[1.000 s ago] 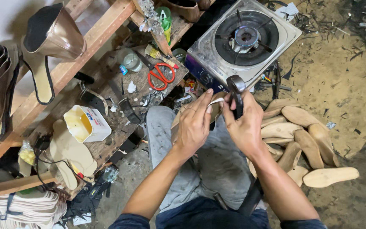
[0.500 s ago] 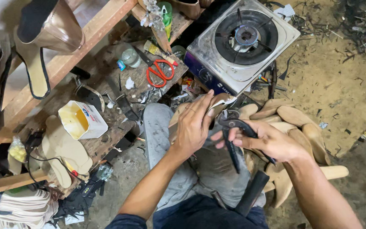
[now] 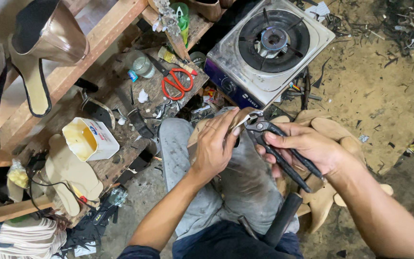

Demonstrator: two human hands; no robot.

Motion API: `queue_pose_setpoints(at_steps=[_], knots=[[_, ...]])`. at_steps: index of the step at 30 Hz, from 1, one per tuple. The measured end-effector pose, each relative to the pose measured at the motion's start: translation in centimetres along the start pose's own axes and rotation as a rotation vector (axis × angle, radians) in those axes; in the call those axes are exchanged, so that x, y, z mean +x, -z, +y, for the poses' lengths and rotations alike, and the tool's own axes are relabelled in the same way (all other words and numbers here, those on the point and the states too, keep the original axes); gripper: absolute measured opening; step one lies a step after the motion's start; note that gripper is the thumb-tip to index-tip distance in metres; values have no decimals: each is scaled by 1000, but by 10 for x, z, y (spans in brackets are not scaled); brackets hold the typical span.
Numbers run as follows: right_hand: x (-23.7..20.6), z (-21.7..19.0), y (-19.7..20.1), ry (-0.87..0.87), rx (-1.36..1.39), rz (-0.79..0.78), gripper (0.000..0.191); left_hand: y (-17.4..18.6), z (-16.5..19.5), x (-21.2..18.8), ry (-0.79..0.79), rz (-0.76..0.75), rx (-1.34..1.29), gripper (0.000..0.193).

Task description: The person uses a heated metal tool to press and shape the upper of a high-heeled shoe, repeatedly applying heat and pressure along the edges and heel area. The person rotates the shoe to access different sides and continues the process until the shoe is set aside.

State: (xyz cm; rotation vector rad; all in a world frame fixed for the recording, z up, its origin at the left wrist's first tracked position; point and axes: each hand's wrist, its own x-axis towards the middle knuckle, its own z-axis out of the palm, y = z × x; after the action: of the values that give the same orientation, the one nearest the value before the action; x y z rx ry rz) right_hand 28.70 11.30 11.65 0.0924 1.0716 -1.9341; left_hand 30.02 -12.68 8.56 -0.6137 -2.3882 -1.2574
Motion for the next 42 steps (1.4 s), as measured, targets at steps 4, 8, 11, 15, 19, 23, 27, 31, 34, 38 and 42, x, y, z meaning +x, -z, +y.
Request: queue_pose_setpoints(at_steps=[4, 8, 11, 15, 19, 23, 27, 31, 34, 38, 42], knots=[[14, 35, -22, 238, -209, 203, 31, 3, -4, 4, 36, -52, -66, 56], [41, 77, -32, 484, -314, 374, 31, 5, -7, 9, 118, -104, -146, 59], [50, 92, -31, 546, -348, 368, 32, 9, -8, 14, 80, -130, -200, 68], [34, 69, -24, 485, -302, 187, 29, 11, -3, 16, -2, -158, -175, 63], [3, 23, -8, 335, -669, 4, 32, 3, 7, 8, 2, -138, -107, 66], [-5, 20, -5, 268, -1146, 343, 28, -6, 4, 6, -1, -111, -97, 66], [30, 53, -22, 458, -980, 562, 25, -5, -11, 12, 136, -106, -253, 70], [40, 47, -20, 507, -960, 493, 23, -5, -17, 16, 81, -110, -143, 62], [22, 20, -10, 446, -1288, 384, 23, -9, -13, 17, 73, -66, -132, 62], [10, 9, -20, 428, -1577, 458, 28, -12, -8, 8, 75, -55, -106, 62], [35, 16, -40, 605, -1301, 424, 26, -1, -21, 11, 209, -106, -280, 63]])
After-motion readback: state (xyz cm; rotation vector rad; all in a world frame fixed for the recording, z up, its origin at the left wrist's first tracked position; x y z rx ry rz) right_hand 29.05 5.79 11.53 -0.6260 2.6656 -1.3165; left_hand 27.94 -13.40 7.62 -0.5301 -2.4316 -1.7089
